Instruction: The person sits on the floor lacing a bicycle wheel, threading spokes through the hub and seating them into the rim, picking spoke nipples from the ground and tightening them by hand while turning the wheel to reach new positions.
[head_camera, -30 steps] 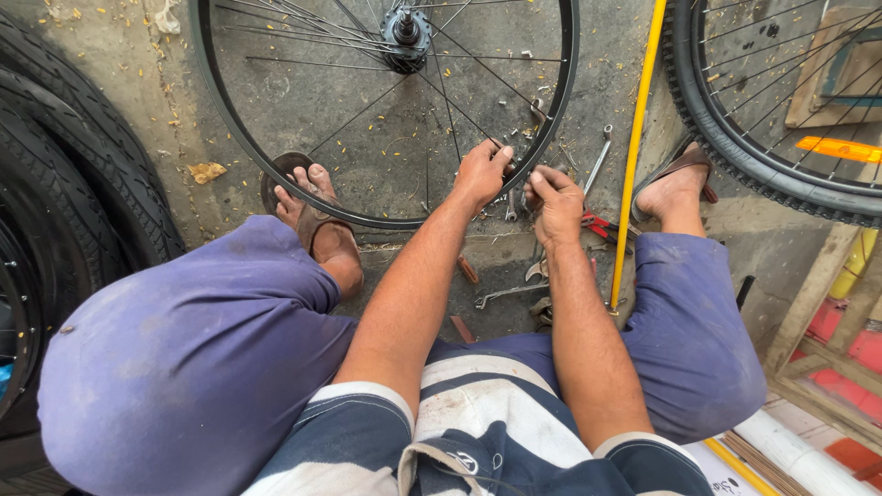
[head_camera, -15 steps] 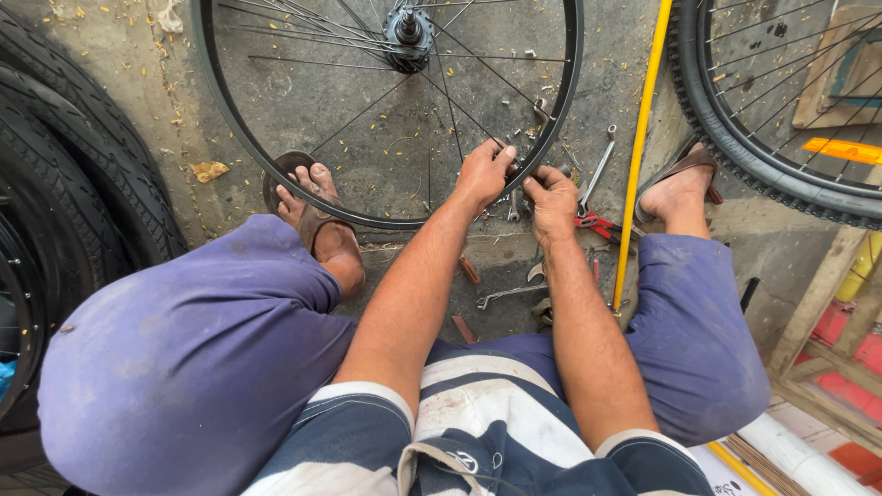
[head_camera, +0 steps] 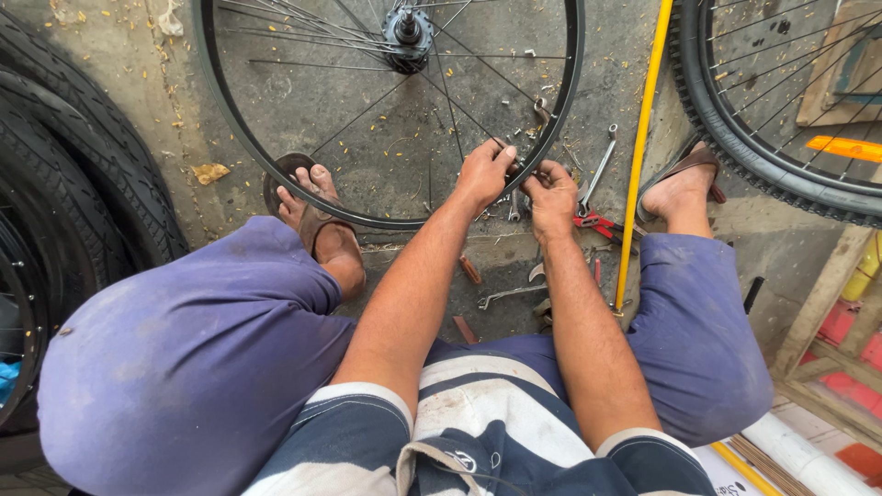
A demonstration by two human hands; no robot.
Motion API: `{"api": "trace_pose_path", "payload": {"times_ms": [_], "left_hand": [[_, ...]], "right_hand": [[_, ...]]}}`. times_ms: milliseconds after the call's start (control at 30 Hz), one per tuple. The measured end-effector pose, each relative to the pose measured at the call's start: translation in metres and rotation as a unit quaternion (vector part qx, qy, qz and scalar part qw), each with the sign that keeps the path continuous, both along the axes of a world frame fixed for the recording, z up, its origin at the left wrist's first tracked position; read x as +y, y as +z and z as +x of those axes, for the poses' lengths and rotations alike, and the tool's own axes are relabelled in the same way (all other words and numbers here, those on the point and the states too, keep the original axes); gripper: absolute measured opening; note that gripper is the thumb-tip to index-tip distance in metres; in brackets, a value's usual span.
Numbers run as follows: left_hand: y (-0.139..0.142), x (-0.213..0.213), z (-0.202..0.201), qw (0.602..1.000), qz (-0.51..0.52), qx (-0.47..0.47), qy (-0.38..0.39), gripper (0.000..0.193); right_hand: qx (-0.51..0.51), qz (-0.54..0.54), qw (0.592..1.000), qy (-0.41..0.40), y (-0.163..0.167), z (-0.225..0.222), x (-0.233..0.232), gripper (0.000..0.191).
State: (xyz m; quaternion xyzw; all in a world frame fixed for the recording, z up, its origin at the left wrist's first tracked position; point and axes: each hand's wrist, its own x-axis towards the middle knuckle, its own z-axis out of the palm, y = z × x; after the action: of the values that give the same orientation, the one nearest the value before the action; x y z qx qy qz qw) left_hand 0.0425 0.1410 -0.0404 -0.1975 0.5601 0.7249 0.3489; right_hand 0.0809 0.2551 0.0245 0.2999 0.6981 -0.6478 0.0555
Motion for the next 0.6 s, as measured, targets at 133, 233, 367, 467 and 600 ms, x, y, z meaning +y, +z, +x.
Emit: {"api": "trace_pose_path", "payload": {"times_ms": [133,233,367,467,600], "left_hand": [[0.0,0.002,0.004,0.998,-0.051,0.024,-0.011,0.026],[0.001,0.002,0.006,0.994,-0.099,0.041,-0.023,0.026],[0.0,0.003,0.007,0.989,-0.131,0.064,-0.029,0.028],[-0.002,0.005,0.006,0.987,-0.14,0.066,-0.034,0.029],[-0.005,0.005,0.007,0.986,-0.148,0.066,-0.039,0.03]], "right_hand": [[-0.001,-0.005,1.0,0.025,-0.004,0.001,0.003,0.015],[0.012,-0.007,0.999,0.044,-0.009,0.002,0.003,0.014],[0.016,0.01,0.998,0.063,-0.012,0.001,0.005,0.013],[0.015,0.007,0.998,0.063,-0.014,0.0,0.006,0.012],[0.005,0.019,0.998,0.063,-0.015,0.001,0.005,0.012]]}}
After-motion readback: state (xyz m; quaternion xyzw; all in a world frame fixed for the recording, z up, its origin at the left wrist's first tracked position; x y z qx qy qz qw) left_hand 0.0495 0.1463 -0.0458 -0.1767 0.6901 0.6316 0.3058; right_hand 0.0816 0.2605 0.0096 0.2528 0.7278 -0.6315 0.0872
